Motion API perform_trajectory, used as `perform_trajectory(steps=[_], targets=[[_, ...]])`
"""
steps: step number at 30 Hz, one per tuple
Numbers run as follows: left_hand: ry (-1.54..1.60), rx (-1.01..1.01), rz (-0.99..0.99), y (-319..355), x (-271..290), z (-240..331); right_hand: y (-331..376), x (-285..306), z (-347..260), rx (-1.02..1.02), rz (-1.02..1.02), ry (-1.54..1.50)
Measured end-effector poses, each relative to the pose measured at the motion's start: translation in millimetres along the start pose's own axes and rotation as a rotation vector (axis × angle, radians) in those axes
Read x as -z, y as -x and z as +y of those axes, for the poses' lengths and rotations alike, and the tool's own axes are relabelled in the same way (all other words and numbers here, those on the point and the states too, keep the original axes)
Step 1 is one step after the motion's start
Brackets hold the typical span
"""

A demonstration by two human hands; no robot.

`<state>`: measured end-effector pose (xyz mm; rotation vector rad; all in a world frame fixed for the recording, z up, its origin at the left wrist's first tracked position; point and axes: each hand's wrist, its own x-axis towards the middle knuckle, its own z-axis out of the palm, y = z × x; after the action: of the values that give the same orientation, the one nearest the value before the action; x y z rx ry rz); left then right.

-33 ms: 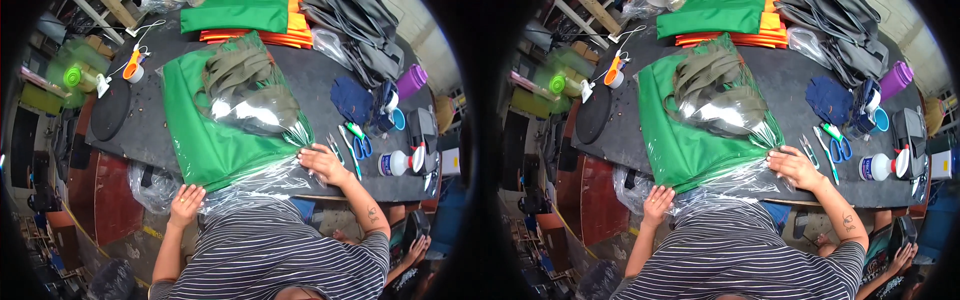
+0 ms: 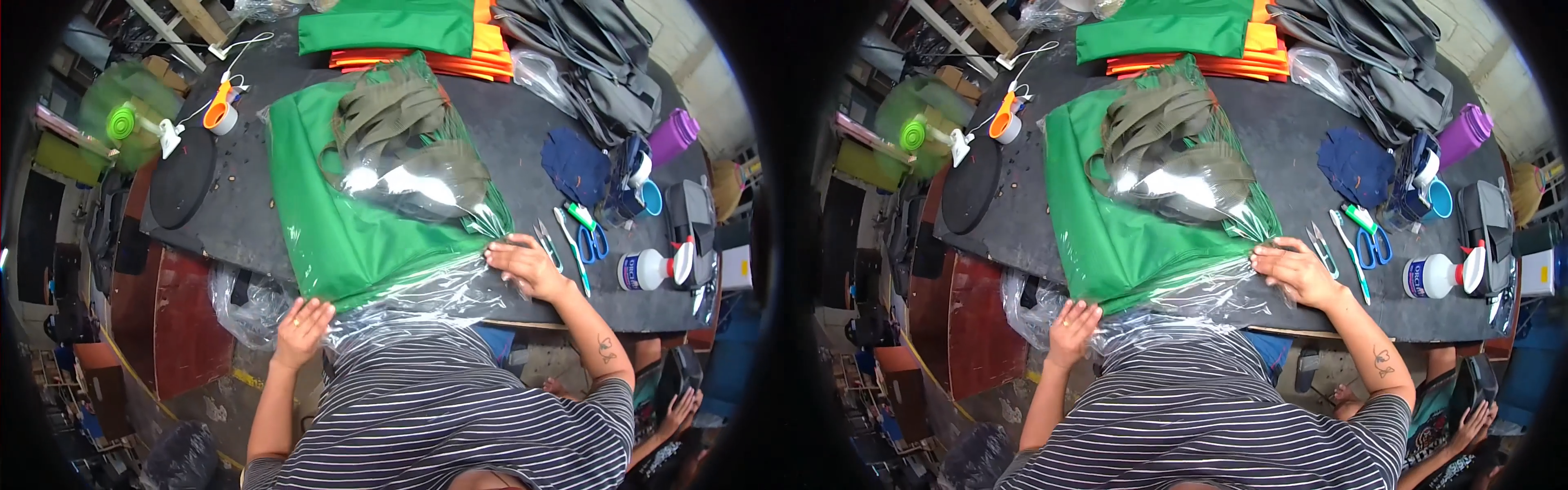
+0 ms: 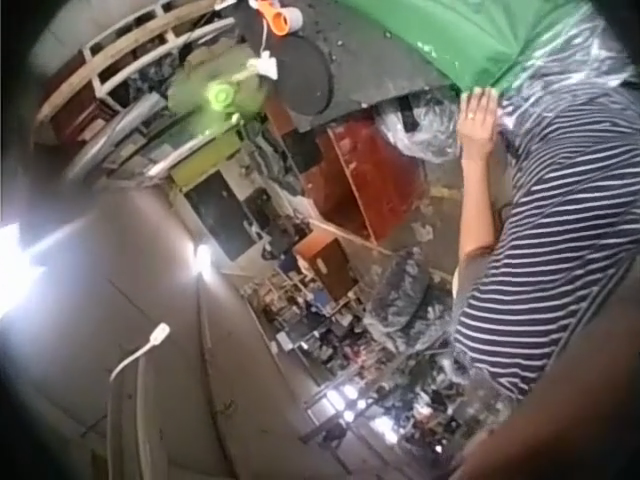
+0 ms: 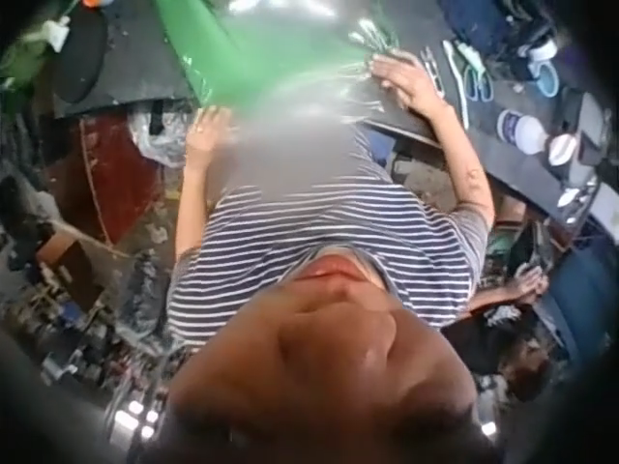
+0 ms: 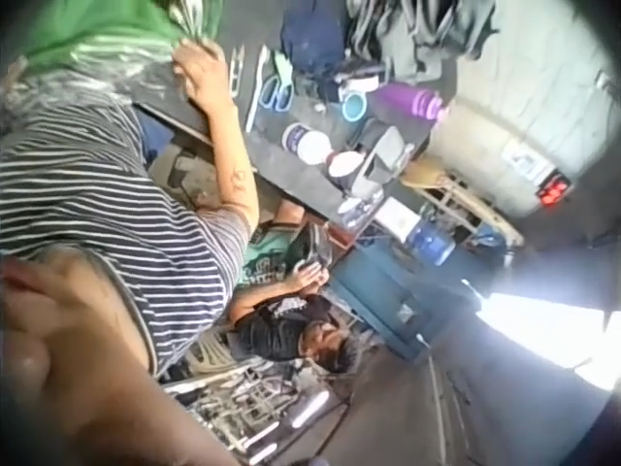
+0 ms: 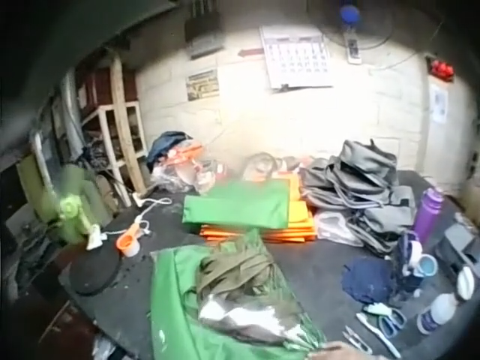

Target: Inspecting a manufactured gray bag for defects and trimming loose threads using snips.

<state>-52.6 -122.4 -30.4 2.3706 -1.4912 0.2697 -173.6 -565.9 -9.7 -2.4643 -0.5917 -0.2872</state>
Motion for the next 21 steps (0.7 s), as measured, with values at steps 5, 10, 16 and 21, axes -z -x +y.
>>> perform_trajectory(steps=[5, 10, 16, 21], targets=[[0.143, 0.363, 0.05, -11, 6, -41, -29, -26, 2, -0.125, -0.049, -0.286], [1.035, 0.699, -0.074, -5, 55, -45, -33, -6, -27, -0.269, -0.079, -0.444], [1.296, 0.181, 0.261, -51, 136, -55, -61, 101, -64, -0.254, -0.465, -0.516], [0.88, 0.225, 0.537, -200, 143, -97, -181, 92, -39, -0.047, 0.279, -0.137]])
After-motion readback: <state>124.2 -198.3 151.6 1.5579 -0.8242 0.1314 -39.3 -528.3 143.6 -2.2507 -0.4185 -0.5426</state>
